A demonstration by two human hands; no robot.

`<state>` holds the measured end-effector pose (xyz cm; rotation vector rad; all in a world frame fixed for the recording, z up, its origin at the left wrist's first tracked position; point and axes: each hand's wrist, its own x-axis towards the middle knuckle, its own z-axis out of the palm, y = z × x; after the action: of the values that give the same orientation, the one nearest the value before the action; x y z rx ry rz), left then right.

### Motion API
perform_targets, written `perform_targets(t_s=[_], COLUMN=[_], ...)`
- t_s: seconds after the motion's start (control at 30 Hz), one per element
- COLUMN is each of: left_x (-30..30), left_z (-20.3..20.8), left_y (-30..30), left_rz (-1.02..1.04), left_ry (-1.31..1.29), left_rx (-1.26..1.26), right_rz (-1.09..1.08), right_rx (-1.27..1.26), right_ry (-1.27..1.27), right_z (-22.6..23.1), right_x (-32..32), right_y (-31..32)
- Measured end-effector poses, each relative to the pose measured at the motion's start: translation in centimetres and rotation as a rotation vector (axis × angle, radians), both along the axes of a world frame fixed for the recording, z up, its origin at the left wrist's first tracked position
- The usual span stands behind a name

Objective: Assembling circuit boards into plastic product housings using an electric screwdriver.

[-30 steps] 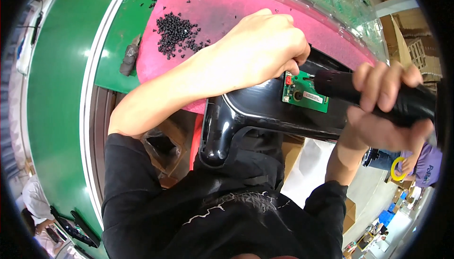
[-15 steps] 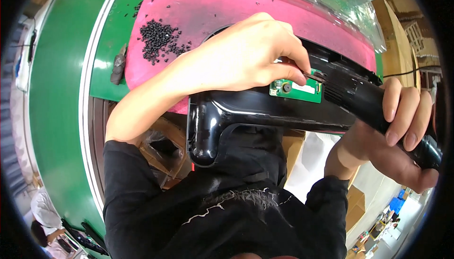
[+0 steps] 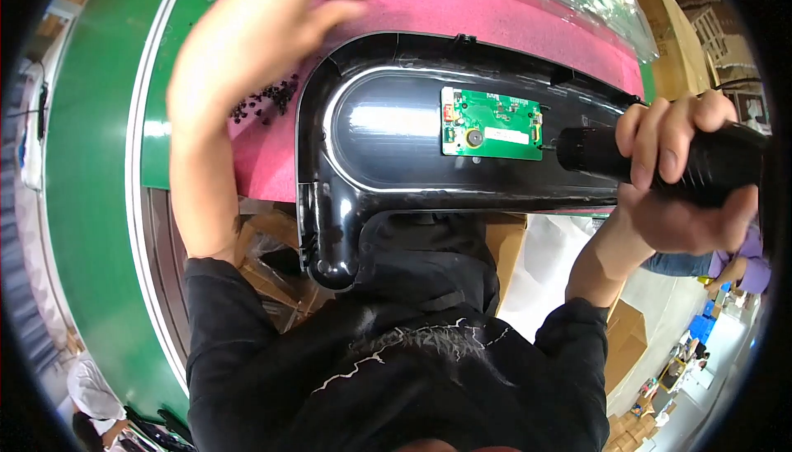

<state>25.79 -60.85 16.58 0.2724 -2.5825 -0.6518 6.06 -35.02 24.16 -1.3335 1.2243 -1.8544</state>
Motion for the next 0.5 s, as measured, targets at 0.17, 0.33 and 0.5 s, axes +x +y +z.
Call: perform_targets(t_s=[0.17,0.33,0.5], left_x=[3.2,3.0,1.4], left_z=[0.4,1.1,-0.1], left_y=[-1.5,-0.9,-1.5], left_rz=[0.200,0.278,0.222], left_ry=[-0.602,-0.727,-0.693], left_rx=[0.358,0.214,0.196], right_rz=[0.024,0.020,0.026], right_rx=[-0.028,-0.051,0.037], right_ry=[-0.046,-0.018,0.009], right_z=[-1.9,-2.5,-2.3], right_x=[-1.3,-1.7,-1.8], right_y=[-0.1,-0.4,0.3])
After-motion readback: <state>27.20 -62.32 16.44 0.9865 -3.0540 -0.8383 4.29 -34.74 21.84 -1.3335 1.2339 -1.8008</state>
